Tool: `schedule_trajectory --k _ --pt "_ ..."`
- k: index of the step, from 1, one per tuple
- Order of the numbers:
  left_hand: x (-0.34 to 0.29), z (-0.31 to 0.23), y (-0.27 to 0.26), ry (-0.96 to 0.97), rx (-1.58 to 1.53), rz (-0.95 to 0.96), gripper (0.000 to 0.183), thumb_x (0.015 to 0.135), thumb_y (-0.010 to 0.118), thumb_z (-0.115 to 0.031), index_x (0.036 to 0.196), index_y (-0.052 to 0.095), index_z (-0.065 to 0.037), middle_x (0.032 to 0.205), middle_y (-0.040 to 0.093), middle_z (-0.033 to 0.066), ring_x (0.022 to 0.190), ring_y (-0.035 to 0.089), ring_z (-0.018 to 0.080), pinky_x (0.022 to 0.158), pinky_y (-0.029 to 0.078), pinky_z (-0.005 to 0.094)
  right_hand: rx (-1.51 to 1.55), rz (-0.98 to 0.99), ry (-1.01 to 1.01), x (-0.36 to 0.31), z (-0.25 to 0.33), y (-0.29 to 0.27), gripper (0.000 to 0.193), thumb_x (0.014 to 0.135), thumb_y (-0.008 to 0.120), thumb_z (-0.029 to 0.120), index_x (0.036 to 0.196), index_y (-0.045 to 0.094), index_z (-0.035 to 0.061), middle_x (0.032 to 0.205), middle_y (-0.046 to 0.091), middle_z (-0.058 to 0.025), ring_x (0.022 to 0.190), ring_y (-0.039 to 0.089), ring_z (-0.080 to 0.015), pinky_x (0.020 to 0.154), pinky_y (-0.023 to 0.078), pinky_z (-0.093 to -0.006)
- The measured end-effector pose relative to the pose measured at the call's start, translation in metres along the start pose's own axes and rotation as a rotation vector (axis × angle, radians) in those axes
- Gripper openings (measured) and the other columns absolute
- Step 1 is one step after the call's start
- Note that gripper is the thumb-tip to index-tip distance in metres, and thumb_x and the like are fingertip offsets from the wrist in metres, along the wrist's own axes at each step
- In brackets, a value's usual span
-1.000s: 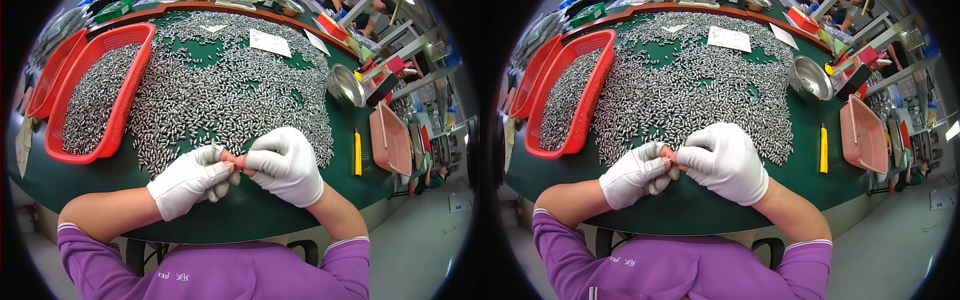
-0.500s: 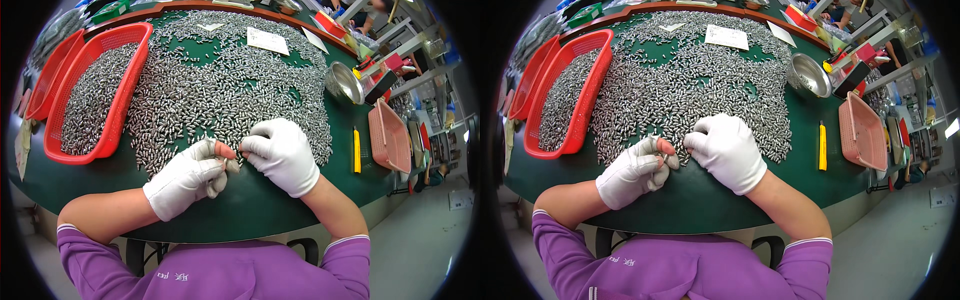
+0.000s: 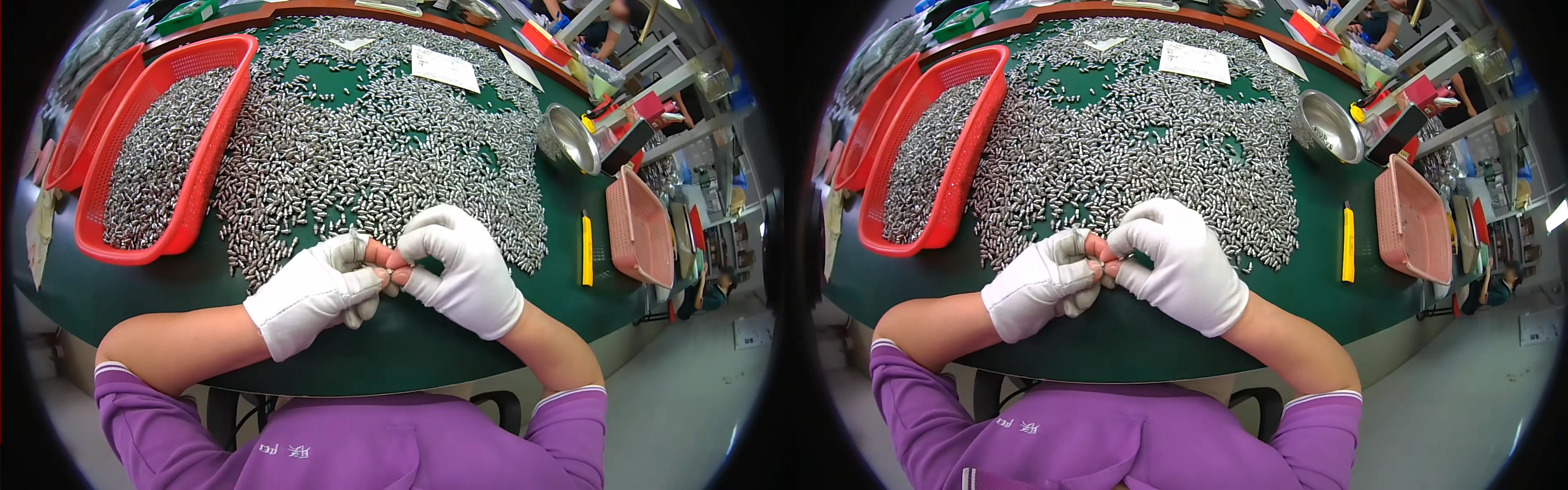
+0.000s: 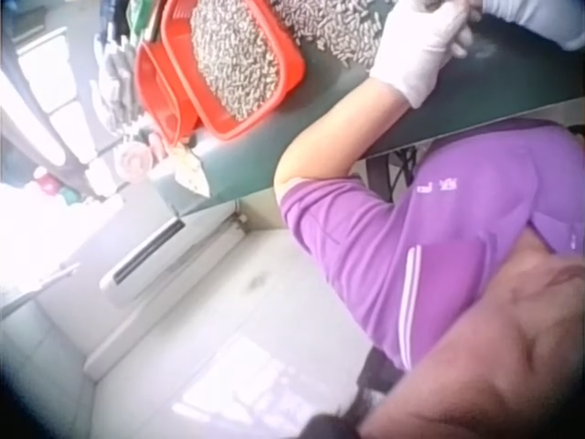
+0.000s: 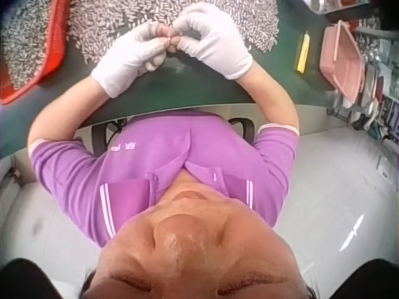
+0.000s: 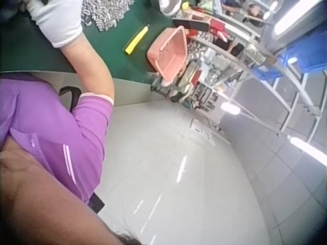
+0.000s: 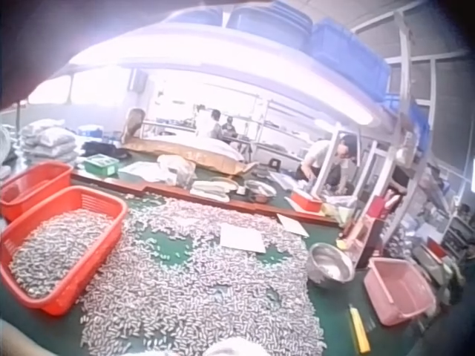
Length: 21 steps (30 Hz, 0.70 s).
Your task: The person is inspecting and sorting small silver metal components on a workbench using their hands and a utility knife.
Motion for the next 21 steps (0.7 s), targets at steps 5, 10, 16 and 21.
schedule_trajectory --k 5,10,16,21 --pt "0.001 0.004 -0.003 0.008 -0.014 0.000 0.016 0.094 0.063 -0.020 0.105 0.055 -0.011 0.092 0.060 0.0025 0.064 0.048 0.0055 0.054 0.037 0.0189 0.073 -0.005 0.036 -0.001 -0.003 0.001 0.022 0.068 0.082 0.004 0.083 0.066 0.0101 0.089 0.061 -0.0053 0.083 0.061 -0.0212 0.075 0.050 -0.0318" --pt "0.000 0.004 -0.004 0.000 -0.037 -0.011 0.013 0.096 0.061 -0.022 0.102 0.056 -0.012 0.091 0.061 0.0015 0.063 0.047 0.0054 0.054 0.036 0.0189 0.002 -0.044 -0.062 0.001 0.004 -0.004 0.025 0.066 0.082 0.003 0.084 0.066 0.0107 0.086 0.062 -0.0047 0.079 0.061 -0.0214 0.070 0.050 -0.0324" --pt "0.001 0.004 -0.003 0.020 -0.047 0.013 0.014 0.098 0.057 -0.023 0.102 0.056 -0.009 0.089 0.062 0.0005 0.065 0.051 0.0044 0.057 0.042 0.0185 -0.038 0.013 -0.195 0.005 0.012 -0.005 0.026 0.063 0.081 0.003 0.083 0.066 0.0099 0.077 0.062 -0.0050 0.068 0.060 -0.0243 0.061 0.048 -0.0348" --pt "0.000 0.005 -0.006 0.032 -0.120 -0.015 0.016 0.095 0.062 -0.023 0.105 0.056 -0.011 0.092 0.061 0.0005 0.064 0.047 0.0056 0.057 0.036 0.0191 -0.202 -0.016 -0.183 0.006 0.006 -0.011 0.024 0.063 0.078 0.003 0.083 0.066 0.0088 0.073 0.062 -0.0057 0.065 0.061 -0.0258 0.058 0.047 -0.0359"
Point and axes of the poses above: each hand's wrist, its own x-axis towards the middle knuckle, its own y-axis out of the palm, z = x × y, the point moved 7 cm from there along x, towards the middle knuckle
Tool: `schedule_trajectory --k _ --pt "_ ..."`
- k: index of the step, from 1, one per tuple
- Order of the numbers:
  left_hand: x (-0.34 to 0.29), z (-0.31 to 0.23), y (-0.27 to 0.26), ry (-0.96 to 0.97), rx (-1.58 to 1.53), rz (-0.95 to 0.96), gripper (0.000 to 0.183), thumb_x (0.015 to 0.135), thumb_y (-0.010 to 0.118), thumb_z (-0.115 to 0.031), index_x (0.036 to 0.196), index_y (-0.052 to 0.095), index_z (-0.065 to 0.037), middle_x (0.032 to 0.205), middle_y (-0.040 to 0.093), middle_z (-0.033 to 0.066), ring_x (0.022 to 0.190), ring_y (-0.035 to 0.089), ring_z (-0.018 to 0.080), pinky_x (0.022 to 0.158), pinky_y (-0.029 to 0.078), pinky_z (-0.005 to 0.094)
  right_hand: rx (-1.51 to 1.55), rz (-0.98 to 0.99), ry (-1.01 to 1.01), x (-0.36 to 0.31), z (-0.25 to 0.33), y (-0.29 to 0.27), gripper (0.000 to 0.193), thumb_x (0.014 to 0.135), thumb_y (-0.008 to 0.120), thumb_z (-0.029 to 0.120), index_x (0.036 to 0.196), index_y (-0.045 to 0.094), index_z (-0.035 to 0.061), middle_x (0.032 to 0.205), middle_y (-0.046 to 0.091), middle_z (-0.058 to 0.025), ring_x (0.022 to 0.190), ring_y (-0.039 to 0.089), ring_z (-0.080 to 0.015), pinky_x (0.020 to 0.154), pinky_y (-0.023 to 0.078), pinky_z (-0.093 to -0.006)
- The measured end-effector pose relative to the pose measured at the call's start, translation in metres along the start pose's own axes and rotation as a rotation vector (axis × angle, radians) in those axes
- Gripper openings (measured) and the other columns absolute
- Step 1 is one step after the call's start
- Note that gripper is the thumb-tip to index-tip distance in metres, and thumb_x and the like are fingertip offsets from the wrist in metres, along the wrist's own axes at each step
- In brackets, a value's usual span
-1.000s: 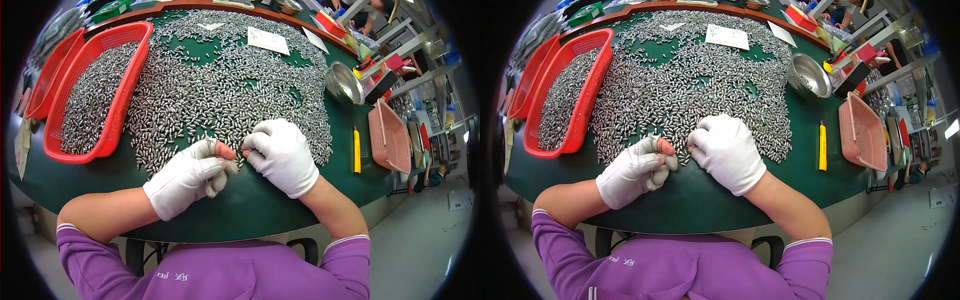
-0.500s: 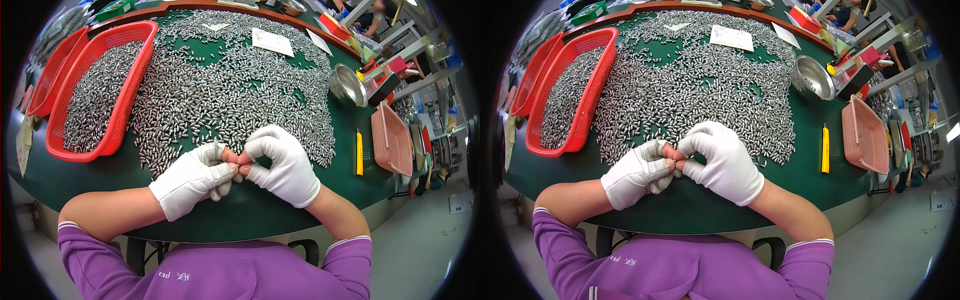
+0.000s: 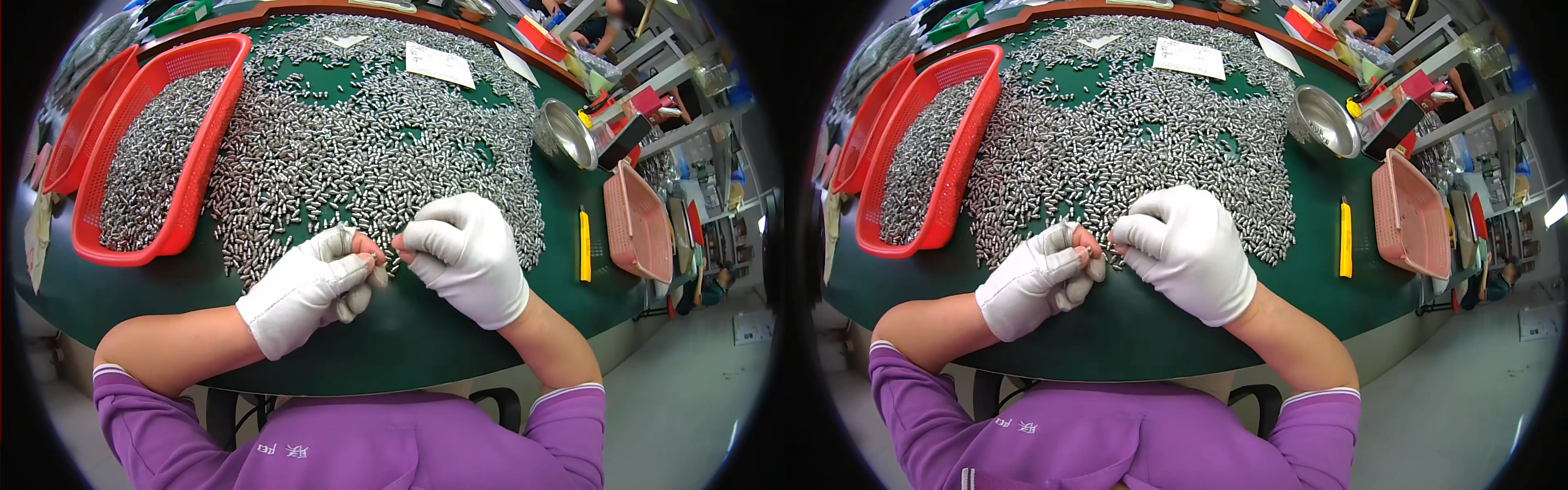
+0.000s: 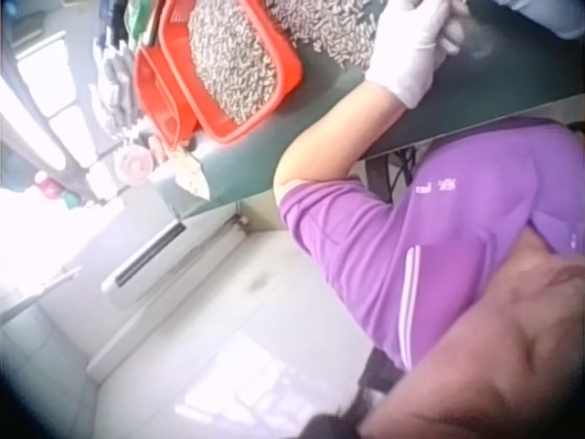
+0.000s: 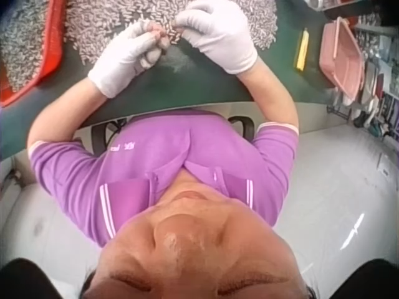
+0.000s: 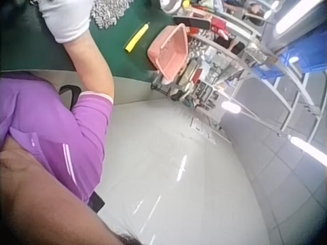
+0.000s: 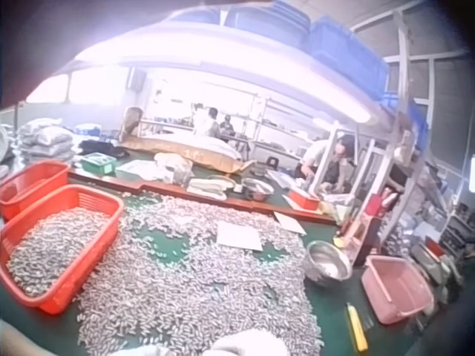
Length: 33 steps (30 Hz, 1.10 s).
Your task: The person is inspecting and sorting small silver metal components on a workbench using their hands and a utility knife.
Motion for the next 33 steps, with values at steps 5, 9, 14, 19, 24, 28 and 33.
schedule_trajectory --k 5,9,14,19,24,28,33 --pt "-0.003 -0.003 0.000 0.060 -0.076 0.035 0.021 0.094 0.061 -0.020 0.112 0.054 -0.011 0.097 0.061 0.0011 0.068 0.048 0.0063 0.060 0.038 0.0194 -0.158 0.012 -0.001 -0.005 -0.014 0.003 0.019 0.064 0.076 0.004 0.080 0.068 0.0101 0.075 0.063 -0.0050 0.067 0.061 -0.0259 0.059 0.049 -0.0368" --pt "-0.002 -0.002 0.001 0.045 -0.110 0.058 0.025 0.093 0.061 -0.018 0.115 0.053 -0.011 0.099 0.060 0.0013 0.070 0.048 0.0064 0.062 0.039 0.0196 -0.158 0.138 -0.031 -0.006 -0.013 0.014 0.018 0.065 0.075 0.006 0.080 0.069 0.0119 0.074 0.062 -0.0044 0.067 0.061 -0.0263 0.059 0.049 -0.0376" --pt "-0.002 -0.002 0.001 0.021 -0.111 0.047 0.024 0.093 0.061 -0.018 0.115 0.053 -0.011 0.098 0.060 0.0013 0.069 0.048 0.0062 0.062 0.039 0.0196 -0.225 0.198 -0.018 -0.005 -0.009 0.018 0.010 0.071 0.070 0.014 0.080 0.066 0.0110 0.076 0.060 -0.0046 0.070 0.061 -0.0267 0.062 0.050 -0.0391" --pt "-0.001 -0.001 -0.001 -0.010 0.037 -0.001 0.022 0.094 0.062 -0.021 0.110 0.053 -0.011 0.093 0.059 0.0017 0.065 0.048 0.0059 0.058 0.039 0.0204 -0.115 0.058 -0.025 -0.002 -0.003 0.009 0.017 0.070 0.074 0.014 0.083 0.064 0.0090 0.077 0.060 -0.0058 0.071 0.060 -0.0275 0.063 0.049 -0.0391" --pt "-0.002 -0.006 0.008 -0.049 0.233 0.010 0.020 0.093 0.064 -0.024 0.104 0.052 -0.011 0.089 0.058 0.0009 0.064 0.049 0.0064 0.055 0.038 0.0200 0.134 0.008 -0.134 0.003 0.012 0.006 0.029 0.065 0.081 0.009 0.085 0.060 0.0088 0.072 0.059 -0.0056 0.059 0.057 -0.0252 0.052 0.044 -0.0345" --pt "-0.001 -0.002 0.005 -0.034 0.208 0.024 0.017 0.095 0.062 -0.024 0.101 0.054 -0.012 0.088 0.059 0.0007 0.063 0.049 0.0061 0.053 0.038 0.0195 0.120 0.001 -0.134 0.003 0.011 0.004 0.027 0.065 0.081 0.008 0.083 0.060 0.0092 0.072 0.059 -0.0054 0.058 0.057 -0.0241 0.051 0.044 -0.0340" --pt "-0.001 -0.003 0.003 -0.018 0.112 0.016 0.016 0.099 0.055 -0.022 0.106 0.057 -0.007 0.088 0.062 0.0013 0.064 0.053 0.0060 0.056 0.044 0.0195 0.082 -0.031 -0.123 0.004 0.010 -0.004 0.026 0.065 0.080 0.006 0.083 0.061 0.0089 0.071 0.060 -0.0049 0.058 0.058 -0.0235 0.051 0.044 -0.0337"
Point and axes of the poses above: each hand's wrist, its own x-axis towards the middle knuckle, its own y-axis out of the palm, z = x × y, the point moved 7 cm from there along x, towards the middle knuckle
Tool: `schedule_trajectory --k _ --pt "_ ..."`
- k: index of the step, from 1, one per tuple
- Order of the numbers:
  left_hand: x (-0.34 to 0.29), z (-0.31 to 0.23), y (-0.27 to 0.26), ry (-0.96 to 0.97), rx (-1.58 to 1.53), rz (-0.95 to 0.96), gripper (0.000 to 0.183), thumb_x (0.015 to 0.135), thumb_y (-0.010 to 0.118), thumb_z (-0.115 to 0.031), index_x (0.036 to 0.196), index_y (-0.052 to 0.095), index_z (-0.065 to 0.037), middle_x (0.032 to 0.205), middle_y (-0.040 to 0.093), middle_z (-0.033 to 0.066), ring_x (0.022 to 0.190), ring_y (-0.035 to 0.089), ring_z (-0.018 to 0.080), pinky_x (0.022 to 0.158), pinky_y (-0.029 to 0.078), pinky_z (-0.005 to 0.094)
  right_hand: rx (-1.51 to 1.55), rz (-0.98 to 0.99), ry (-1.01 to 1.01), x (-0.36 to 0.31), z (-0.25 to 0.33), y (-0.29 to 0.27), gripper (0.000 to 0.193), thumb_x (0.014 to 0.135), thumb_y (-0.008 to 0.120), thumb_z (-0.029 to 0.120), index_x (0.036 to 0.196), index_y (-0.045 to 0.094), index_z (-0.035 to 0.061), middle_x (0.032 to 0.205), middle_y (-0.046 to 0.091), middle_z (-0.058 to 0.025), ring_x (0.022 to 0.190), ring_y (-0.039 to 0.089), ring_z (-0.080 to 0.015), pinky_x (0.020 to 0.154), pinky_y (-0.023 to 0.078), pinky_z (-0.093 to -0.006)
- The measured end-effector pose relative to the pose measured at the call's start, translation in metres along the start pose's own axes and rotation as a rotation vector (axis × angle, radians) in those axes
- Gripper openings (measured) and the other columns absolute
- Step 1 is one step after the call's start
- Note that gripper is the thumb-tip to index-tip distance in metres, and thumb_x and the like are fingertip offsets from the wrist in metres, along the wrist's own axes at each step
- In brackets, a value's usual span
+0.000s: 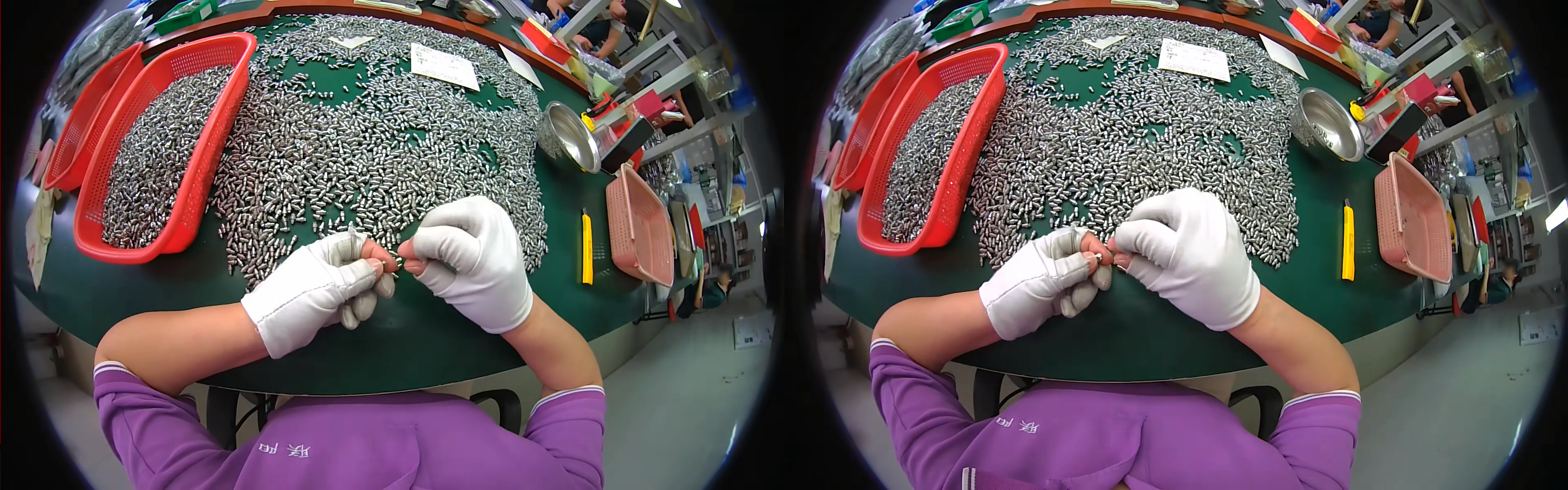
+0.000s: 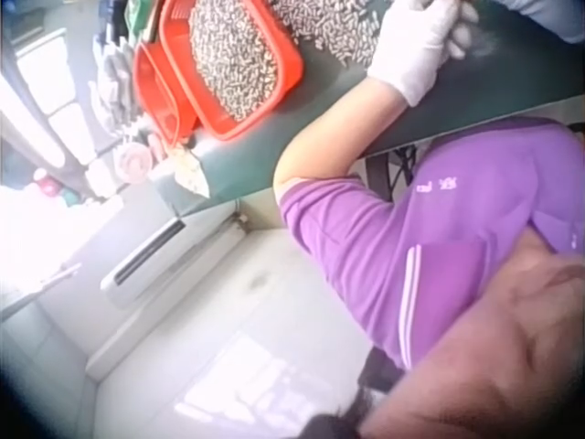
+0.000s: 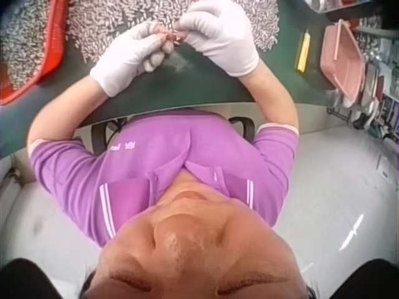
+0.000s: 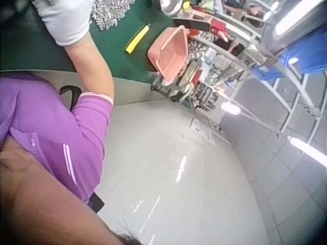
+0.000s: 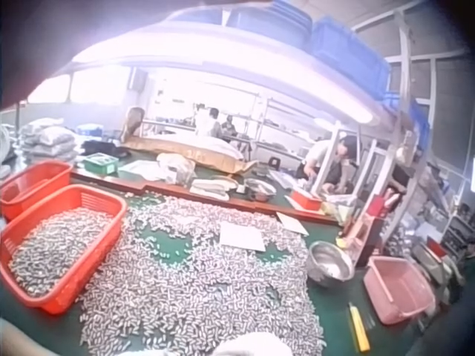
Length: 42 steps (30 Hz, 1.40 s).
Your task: The person is inspecting and sorting small silver metal components on a workbench using their hands and a utility knife.
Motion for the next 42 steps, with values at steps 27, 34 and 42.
schedule_trajectory --k 27,34,42 --pt "0.000 0.001 -0.001 0.020 -0.175 0.055 0.021 0.095 0.057 -0.021 0.113 0.054 -0.010 0.096 0.061 0.0020 0.067 0.050 0.0073 0.060 0.040 0.0214 -0.424 0.187 0.131 -0.011 -0.021 0.016 0.015 0.068 0.074 0.011 0.081 0.067 0.0117 0.078 0.061 -0.0030 0.073 0.061 -0.0250 0.064 0.049 -0.0377" --pt "-0.001 0.002 -0.002 0.011 -0.128 0.012 0.022 0.095 0.059 -0.020 0.113 0.053 -0.009 0.096 0.060 0.0015 0.065 0.049 0.0061 0.058 0.039 0.0200 -0.281 0.073 0.229 -0.013 -0.022 0.013 0.015 0.068 0.076 0.009 0.079 0.065 0.0099 0.082 0.062 -0.0052 0.078 0.061 -0.0266 0.071 0.049 -0.0371" --pt "0.000 0.001 0.002 -0.012 0.045 0.021 0.016 0.095 0.061 -0.021 0.105 0.055 -0.011 0.092 0.060 0.0005 0.065 0.048 0.0051 0.055 0.037 0.0190 0.092 0.034 0.231 -0.011 -0.007 0.013 0.024 0.066 0.082 0.007 0.083 0.065 0.0104 0.088 0.061 -0.0056 0.080 0.060 -0.0239 0.070 0.049 -0.0338"
Point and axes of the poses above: each hand's wrist, its own x-axis towards the middle knuckle, its own y-axis out of the palm, z = x × y, the point moved 7 cm from there along x, towards the middle knuckle
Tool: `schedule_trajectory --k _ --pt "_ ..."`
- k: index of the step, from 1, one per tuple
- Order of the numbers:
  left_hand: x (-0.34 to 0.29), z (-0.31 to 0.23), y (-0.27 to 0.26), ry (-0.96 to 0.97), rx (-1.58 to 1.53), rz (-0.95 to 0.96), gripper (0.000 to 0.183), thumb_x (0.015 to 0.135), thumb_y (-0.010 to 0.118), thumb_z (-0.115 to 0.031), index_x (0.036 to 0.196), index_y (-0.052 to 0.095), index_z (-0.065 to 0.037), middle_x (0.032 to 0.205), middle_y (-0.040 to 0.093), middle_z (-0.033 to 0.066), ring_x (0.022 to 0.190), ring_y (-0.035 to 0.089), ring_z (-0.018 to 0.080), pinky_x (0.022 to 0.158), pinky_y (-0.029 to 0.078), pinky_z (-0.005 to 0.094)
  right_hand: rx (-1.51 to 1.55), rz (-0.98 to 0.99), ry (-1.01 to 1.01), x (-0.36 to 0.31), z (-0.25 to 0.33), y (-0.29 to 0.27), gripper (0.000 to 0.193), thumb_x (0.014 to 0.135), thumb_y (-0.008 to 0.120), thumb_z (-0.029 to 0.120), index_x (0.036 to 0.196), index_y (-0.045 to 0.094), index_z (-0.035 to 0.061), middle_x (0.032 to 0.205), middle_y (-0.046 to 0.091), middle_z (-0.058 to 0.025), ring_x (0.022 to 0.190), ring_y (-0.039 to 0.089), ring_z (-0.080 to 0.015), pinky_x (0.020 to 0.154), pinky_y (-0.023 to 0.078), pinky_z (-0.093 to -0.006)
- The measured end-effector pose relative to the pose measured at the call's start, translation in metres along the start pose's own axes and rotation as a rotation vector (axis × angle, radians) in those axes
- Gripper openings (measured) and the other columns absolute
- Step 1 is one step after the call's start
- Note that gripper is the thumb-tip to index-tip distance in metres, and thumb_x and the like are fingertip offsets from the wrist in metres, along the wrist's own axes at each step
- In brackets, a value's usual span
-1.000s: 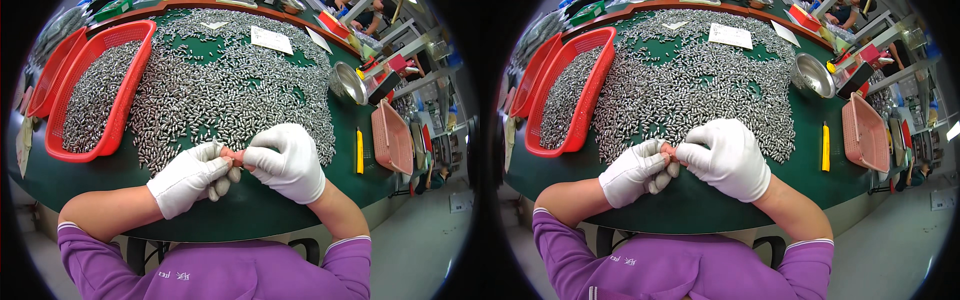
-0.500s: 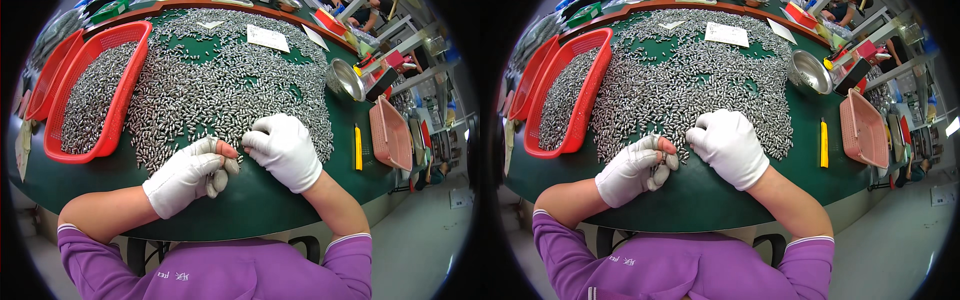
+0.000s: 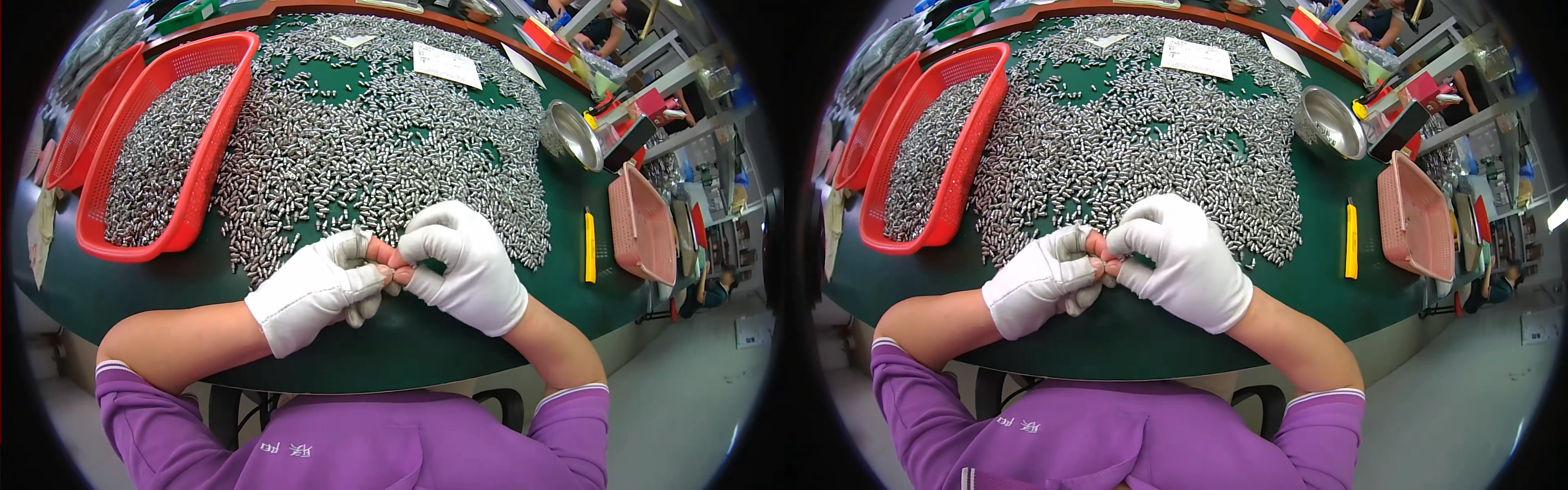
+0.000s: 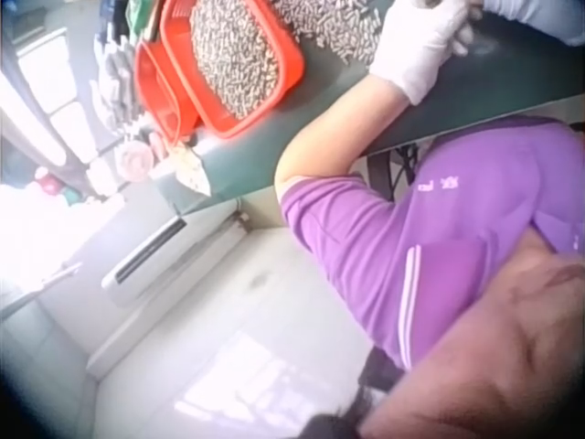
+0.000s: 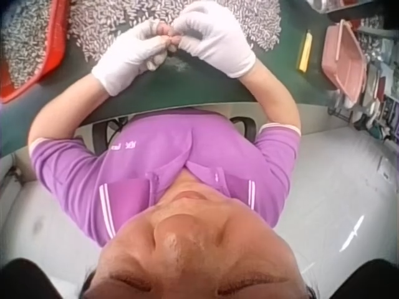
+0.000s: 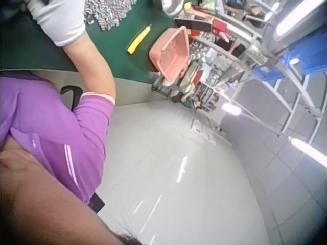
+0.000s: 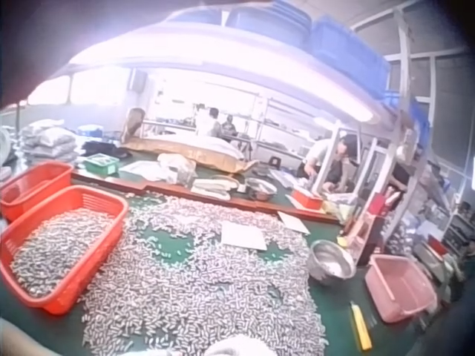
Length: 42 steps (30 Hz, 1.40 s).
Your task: The person is inspecting and sorting small silver metal components on a workbench using their hands and a utility knife.
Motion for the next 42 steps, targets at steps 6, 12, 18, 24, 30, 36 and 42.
schedule_trajectory --k 6,12,18,24,30,36,42 --pt "0.000 0.001 -0.002 -0.004 -0.042 -0.020 0.013 0.096 0.061 -0.023 0.100 0.055 -0.012 0.089 0.061 0.0002 0.063 0.048 0.0054 0.053 0.036 0.0194 0.041 -0.038 -0.077 0.005 0.006 -0.006 0.025 0.066 0.081 0.004 0.083 0.064 0.0093 0.079 0.061 -0.0050 0.071 0.060 -0.0225 0.062 0.049 -0.0333" --pt "0.000 0.001 -0.003 0.013 -0.085 -0.023 0.015 0.096 0.062 -0.026 0.099 0.055 -0.013 0.087 0.062 0.0006 0.062 0.048 0.0060 0.053 0.035 0.0193 0.008 0.024 -0.195 0.008 0.009 -0.005 0.020 0.063 0.075 0.002 0.080 0.066 0.0068 0.068 0.060 -0.0083 0.058 0.060 -0.0277 0.051 0.048 -0.0350" --pt "-0.001 0.001 -0.003 0.011 -0.118 -0.044 0.014 0.096 0.061 -0.024 0.101 0.055 -0.012 0.088 0.061 0.0005 0.062 0.048 0.0060 0.054 0.036 0.0194 -0.076 0.008 -0.178 0.006 0.005 -0.009 0.017 0.065 0.074 0.006 0.080 0.066 0.0083 0.072 0.062 -0.0070 0.061 0.061 -0.0278 0.053 0.049 -0.0374" --pt "-0.001 0.000 -0.004 0.089 -0.249 0.039 0.023 0.093 0.063 -0.022 0.110 0.054 -0.011 0.098 0.060 0.0009 0.070 0.050 0.0061 0.061 0.039 0.0197 -0.293 0.086 -0.101 0.001 -0.010 -0.004 0.020 0.063 0.078 0.006 0.079 0.067 0.0112 0.076 0.063 -0.0047 0.068 0.061 -0.0257 0.060 0.049 -0.0365" --pt "-0.002 0.001 -0.004 0.076 -0.257 0.061 0.024 0.092 0.063 -0.021 0.112 0.054 -0.011 0.100 0.060 0.0006 0.073 0.051 0.0068 0.065 0.042 0.0198 -0.344 0.155 -0.075 0.000 -0.008 0.006 0.015 0.067 0.076 0.011 0.079 0.068 0.0117 0.075 0.062 -0.0044 0.070 0.061 -0.0260 0.061 0.049 -0.0381" --pt "-0.001 0.001 -0.005 0.035 -0.225 -0.015 0.020 0.094 0.061 -0.018 0.110 0.054 -0.011 0.093 0.061 0.0003 0.067 0.049 0.0058 0.060 0.040 0.0192 -0.382 0.159 0.029 -0.003 -0.015 0.009 0.015 0.067 0.076 0.012 0.078 0.067 0.0102 0.076 0.061 -0.0046 0.075 0.061 -0.0266 0.067 0.049 -0.0386" --pt "0.000 -0.002 -0.001 -0.006 0.006 -0.055 0.020 0.094 0.063 -0.022 0.107 0.054 -0.010 0.091 0.059 -0.0003 0.066 0.049 0.0047 0.057 0.039 0.0187 0.012 -0.004 0.095 -0.002 -0.009 -0.004 0.016 0.069 0.077 0.008 0.082 0.067 0.0091 0.083 0.063 -0.0073 0.079 0.061 -0.0266 0.072 0.050 -0.0363"
Point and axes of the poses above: each hand's wrist, its own x-axis towards the middle knuckle, its own y-axis out of the palm, z = x × y, the point moved 7 cm from there along x, towards the middle knuckle
